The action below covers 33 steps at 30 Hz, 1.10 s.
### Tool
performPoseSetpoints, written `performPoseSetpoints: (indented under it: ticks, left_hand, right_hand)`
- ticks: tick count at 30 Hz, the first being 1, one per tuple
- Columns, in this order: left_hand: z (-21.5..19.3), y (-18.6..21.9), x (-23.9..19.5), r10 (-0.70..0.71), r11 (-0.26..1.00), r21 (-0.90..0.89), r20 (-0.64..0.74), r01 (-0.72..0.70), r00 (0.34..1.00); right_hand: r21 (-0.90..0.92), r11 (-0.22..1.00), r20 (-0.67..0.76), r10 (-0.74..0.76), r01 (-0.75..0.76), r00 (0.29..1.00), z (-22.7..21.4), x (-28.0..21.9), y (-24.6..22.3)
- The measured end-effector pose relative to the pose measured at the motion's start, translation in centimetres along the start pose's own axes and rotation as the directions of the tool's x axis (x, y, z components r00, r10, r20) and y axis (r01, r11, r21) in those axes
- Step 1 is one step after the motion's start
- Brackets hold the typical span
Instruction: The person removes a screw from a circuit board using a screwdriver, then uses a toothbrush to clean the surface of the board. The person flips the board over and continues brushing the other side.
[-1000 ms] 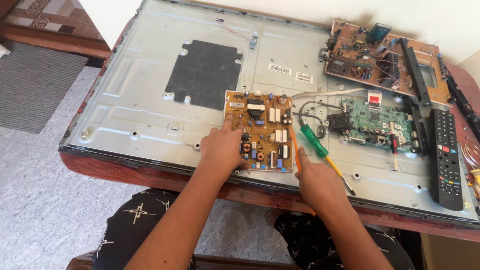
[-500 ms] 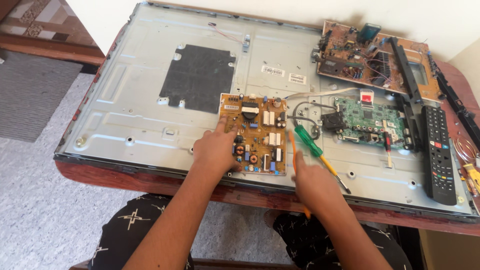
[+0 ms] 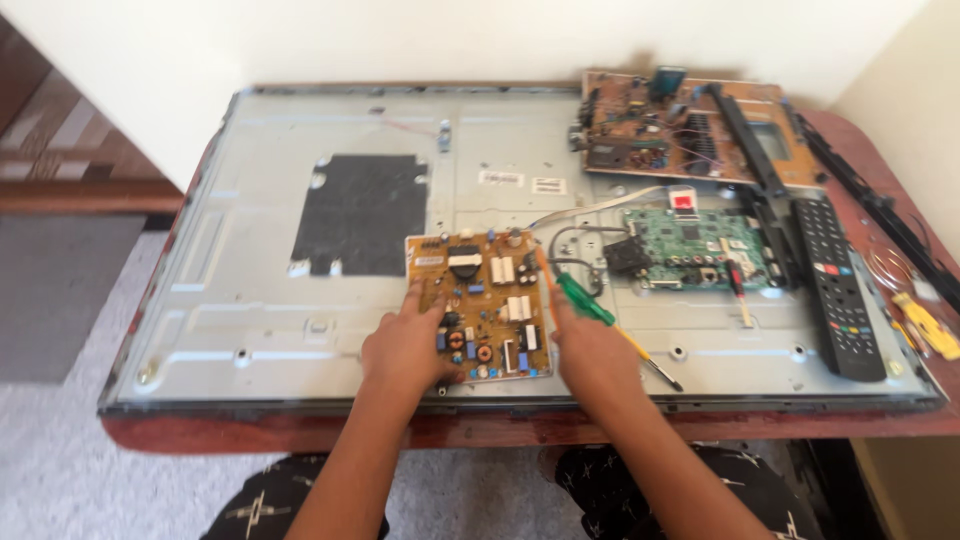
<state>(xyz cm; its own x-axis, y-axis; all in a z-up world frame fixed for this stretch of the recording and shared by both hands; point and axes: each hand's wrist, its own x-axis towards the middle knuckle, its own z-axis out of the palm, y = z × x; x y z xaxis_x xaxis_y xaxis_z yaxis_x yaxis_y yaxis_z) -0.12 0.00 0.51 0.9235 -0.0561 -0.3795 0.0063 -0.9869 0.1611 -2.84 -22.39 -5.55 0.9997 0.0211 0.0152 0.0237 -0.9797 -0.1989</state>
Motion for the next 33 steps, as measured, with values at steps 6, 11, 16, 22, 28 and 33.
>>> performPoseSetpoints:
  ticks: [6,11,16,22,28,33]
  left_hand:
    - [0.1,0.0,0.3,-0.016,1.000,0.022,0.011,0.016,1.000]
    - [0.6,-0.2,0.5,0.008,1.000,0.012,-0.029,-0.008,1.000]
    - [0.5,-0.3,0.5,0.003,1.000,0.010,-0.014,-0.003,1.000]
    - [0.7,-0.6,0.8,0.046,0.999,-0.009,-0.054,-0.046,0.998]
    - [0.7,-0.1,0.5,0.039,0.999,0.010,-0.026,-0.038,0.999]
    - [0.6,-0.3,0.2,0.058,0.998,-0.017,-0.046,-0.059,0.997]
  right_hand:
    - [-0.026,0.999,0.040,-0.026,0.027,0.999,0.0,-1.1,-0.6]
    - [0.027,1.000,0.009,-0.006,0.006,1.000,0.0,0.5,-1.5]
    - [-0.097,0.994,0.042,-0.040,0.044,0.998,0.1,-1.4,-1.9]
    - [-0.114,0.993,0.142,0.012,0.005,0.990,-0.5,-0.8,-0.9]
    - [-0.094,0.994,0.087,-0.047,0.055,0.995,-1.1,-0.8,-1.2]
    - [-0.077,0.992,0.072,-0.099,0.104,0.992,-0.5,-1.7,-1.2]
